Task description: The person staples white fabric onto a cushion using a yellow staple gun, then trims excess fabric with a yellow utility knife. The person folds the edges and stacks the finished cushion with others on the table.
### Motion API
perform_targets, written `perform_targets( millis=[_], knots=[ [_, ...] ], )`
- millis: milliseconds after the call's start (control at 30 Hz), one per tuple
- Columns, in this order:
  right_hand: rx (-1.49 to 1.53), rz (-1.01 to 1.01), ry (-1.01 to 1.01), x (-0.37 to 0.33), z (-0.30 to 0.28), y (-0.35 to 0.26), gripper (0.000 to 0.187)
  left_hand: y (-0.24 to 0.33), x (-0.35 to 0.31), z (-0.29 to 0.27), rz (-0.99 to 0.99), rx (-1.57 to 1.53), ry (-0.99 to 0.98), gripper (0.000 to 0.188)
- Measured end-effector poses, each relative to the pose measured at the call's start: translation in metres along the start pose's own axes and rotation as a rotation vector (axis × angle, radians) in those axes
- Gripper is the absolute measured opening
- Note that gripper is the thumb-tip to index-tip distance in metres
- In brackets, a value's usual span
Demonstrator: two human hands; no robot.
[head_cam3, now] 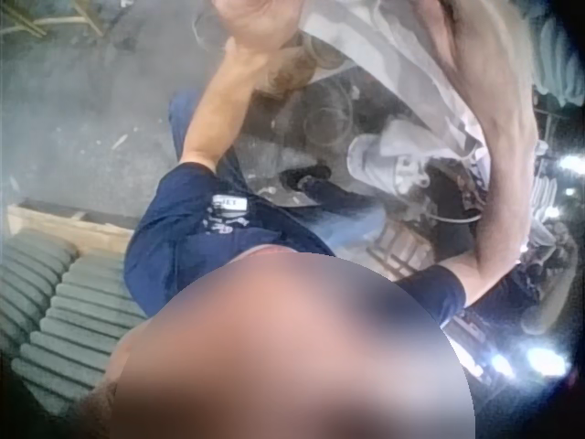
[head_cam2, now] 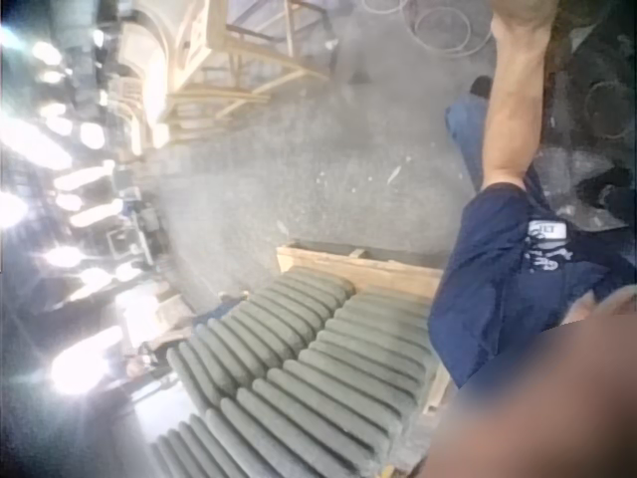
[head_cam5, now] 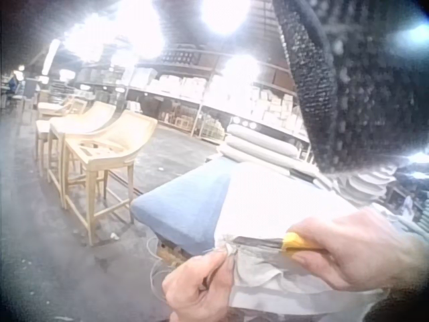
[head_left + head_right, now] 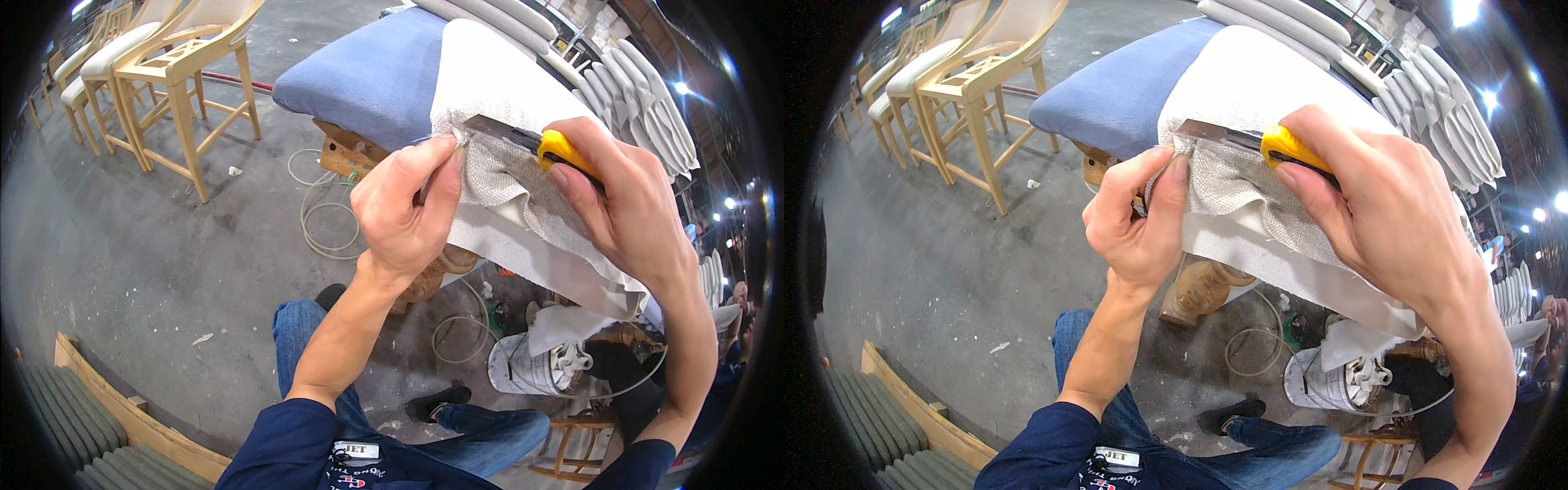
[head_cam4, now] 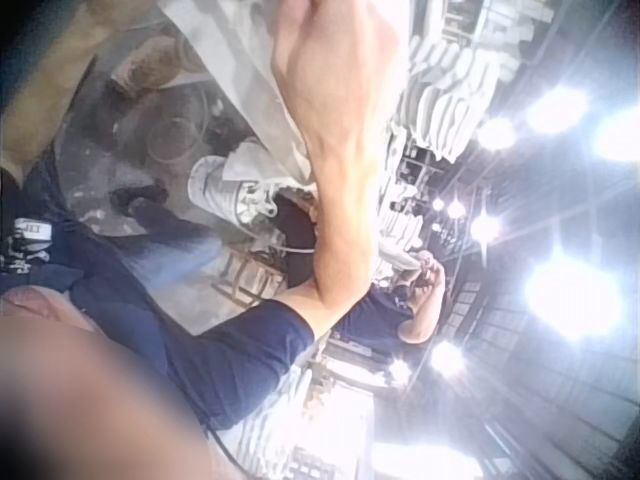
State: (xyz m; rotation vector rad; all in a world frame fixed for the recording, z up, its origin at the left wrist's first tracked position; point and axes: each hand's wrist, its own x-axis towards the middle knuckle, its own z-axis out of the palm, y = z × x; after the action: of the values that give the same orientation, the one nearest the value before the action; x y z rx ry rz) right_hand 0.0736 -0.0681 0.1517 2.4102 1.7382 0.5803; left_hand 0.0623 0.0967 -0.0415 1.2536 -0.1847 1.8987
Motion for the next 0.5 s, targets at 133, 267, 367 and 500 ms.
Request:
perform_targets(
  millis=[133, 267, 367, 500],
  knots=[
    [-0.018, -0.033, -0.001, 0.0025, -0.0019, 0.0015, 0.026, -0.0013, 0.0018, -0.0017, 0.021, 0.01, -0.007, 0.021],
    [-0.029, -0.037, -0.013, 0.0055, -0.0024, 0.0035, 0.027, -0.0012, 0.0033, -0.0041, 0.023, 0.001, -0.028, 0.021],
    [-0.041, -0.045, -0.027, 0.0074, -0.0031, 0.0035, 0.027, -0.0015, 0.0042, -0.0037, 0.039, 0.009, -0.023, 0.02],
    [-0.061, -0.079, -0.025, 0.0105, -0.0058, 0.004, 0.027, -0.0016, 0.0037, -0.0037, 0.039, 0.001, -0.024, 0.02]
  ],
)
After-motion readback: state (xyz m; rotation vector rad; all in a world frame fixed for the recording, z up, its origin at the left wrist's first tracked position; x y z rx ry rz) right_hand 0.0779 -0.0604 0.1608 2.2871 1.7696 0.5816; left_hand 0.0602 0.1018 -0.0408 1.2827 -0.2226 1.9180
